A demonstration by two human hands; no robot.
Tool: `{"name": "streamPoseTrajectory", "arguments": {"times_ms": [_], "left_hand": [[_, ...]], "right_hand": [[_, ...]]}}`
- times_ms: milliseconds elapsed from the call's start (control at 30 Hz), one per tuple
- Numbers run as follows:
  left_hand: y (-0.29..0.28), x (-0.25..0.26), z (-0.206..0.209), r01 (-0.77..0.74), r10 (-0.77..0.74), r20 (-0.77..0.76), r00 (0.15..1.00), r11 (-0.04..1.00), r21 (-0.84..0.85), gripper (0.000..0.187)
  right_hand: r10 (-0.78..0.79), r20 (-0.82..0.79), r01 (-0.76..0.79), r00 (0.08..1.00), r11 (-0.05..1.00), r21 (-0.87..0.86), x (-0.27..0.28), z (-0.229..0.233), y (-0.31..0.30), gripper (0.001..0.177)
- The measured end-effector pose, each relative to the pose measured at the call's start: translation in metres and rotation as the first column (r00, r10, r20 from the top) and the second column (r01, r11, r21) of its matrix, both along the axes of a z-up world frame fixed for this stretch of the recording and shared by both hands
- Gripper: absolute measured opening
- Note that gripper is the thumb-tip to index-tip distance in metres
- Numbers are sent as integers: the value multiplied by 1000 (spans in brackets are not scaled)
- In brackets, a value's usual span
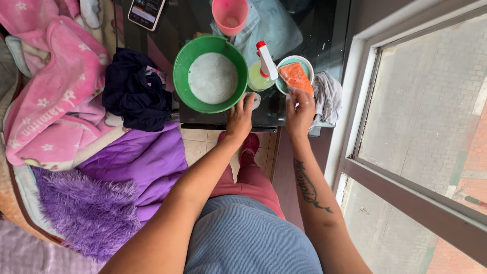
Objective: The person cleans a window by applying soapy water from a bowl with a cloth, scrubbing the glass and the white frame, and then rinsing the cloth in the bowl.
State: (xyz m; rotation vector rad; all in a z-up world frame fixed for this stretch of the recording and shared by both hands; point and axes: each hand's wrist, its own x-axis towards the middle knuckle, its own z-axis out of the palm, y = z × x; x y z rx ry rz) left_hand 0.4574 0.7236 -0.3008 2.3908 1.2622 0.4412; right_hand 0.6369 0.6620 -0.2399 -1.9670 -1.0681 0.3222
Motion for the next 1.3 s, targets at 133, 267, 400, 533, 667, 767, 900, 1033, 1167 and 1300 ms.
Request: {"name": "streamPoseTrajectory", "arguments": {"times_ms": [133,267,400,533,667,767,900,1033,1167,1300], "left_hand": [[-2,2,3,64,35,317,948,952,-298,39],[-20,-1,29,98,110,555,824,938,-332,16],[-24,-6,57,39,308,602,737,870,-492,15],[-13,-17,94,11,365,679,637,876,-482,17],[-4,-46,142,-65,315,674,669,927,-370,17],[11,-59,171,-132,345,691,635,930,-342,18],[26,-74,195,-134,250,701,668,967,-217,18],[22,-74,200,-71,82,596,799,997,-43,12],[3,-59,195,84,-129,655,744,991,100,10],[1,-59,189,103,-113,626,772,993,52,7]], "right_hand": [[-1,-482,-52,876,994,-98,-40,-30,-28,30],[-99,-952,-29,289,993,-112,-47,-31,-30,34],[161,-948,-117,276,984,133,-48,-30,-21,23],[317,-784,-286,534,940,186,-54,-12,-9,27],[483,-514,-434,708,873,223,-68,29,11,19],[559,-616,-398,555,829,393,-78,61,26,27],[378,-836,-257,397,920,294,-84,72,19,31],[421,-752,-383,508,892,240,-93,64,16,31],[489,-264,-500,832,866,26,-92,61,28,20],[535,-410,-578,739,816,23,-74,68,27,19]]}}
